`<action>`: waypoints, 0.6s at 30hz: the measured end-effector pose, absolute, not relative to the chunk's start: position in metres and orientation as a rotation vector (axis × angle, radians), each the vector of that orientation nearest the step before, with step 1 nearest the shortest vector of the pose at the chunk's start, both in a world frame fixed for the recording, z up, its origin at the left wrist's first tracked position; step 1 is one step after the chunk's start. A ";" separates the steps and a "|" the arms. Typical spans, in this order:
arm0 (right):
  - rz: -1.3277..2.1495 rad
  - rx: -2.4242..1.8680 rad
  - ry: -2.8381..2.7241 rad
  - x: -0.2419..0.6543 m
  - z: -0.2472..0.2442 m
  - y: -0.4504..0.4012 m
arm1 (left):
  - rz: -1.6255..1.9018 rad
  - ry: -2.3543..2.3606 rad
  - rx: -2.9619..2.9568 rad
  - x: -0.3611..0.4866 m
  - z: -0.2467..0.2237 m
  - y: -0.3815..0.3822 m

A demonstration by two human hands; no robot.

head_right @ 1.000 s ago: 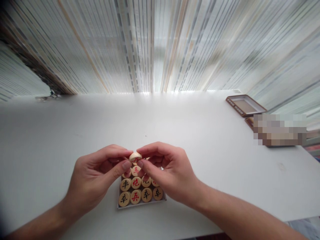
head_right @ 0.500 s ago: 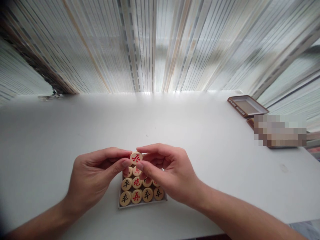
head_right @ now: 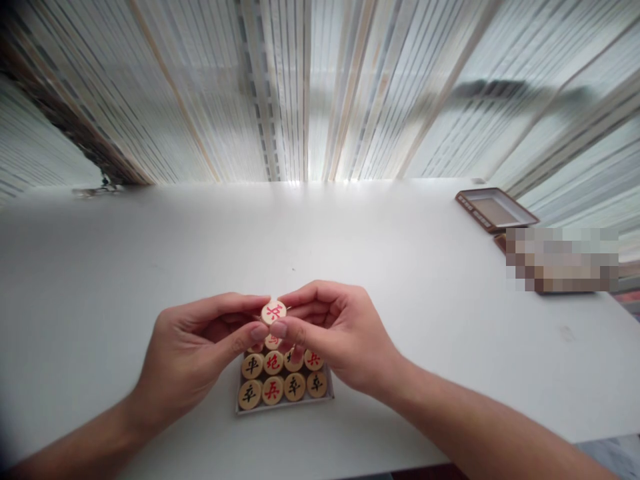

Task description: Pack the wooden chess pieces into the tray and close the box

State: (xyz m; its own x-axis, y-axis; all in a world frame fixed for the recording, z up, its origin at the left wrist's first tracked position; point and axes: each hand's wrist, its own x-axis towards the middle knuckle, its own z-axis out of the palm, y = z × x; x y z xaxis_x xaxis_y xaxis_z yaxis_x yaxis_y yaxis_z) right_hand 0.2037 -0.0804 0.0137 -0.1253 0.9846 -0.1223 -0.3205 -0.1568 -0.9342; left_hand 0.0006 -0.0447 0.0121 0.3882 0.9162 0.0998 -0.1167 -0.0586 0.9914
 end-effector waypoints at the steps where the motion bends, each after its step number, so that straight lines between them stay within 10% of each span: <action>1: 1.523 -0.996 -0.962 0.204 0.014 -0.080 | 1.003 0.788 1.351 0.001 0.012 -0.045; 18: 1.520 -0.884 -0.906 0.202 0.015 -0.080 | 0.940 0.756 1.400 0.002 0.018 -0.043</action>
State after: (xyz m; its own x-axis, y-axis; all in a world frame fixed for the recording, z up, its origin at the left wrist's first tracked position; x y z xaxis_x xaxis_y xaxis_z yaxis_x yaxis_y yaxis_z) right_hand 0.2021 -0.0804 0.0153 -0.1168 0.9914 -0.0586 -0.4202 -0.1028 -0.9016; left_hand 0.0022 -0.0428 0.0179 0.4574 0.8839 0.0969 -0.0943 -0.0602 0.9937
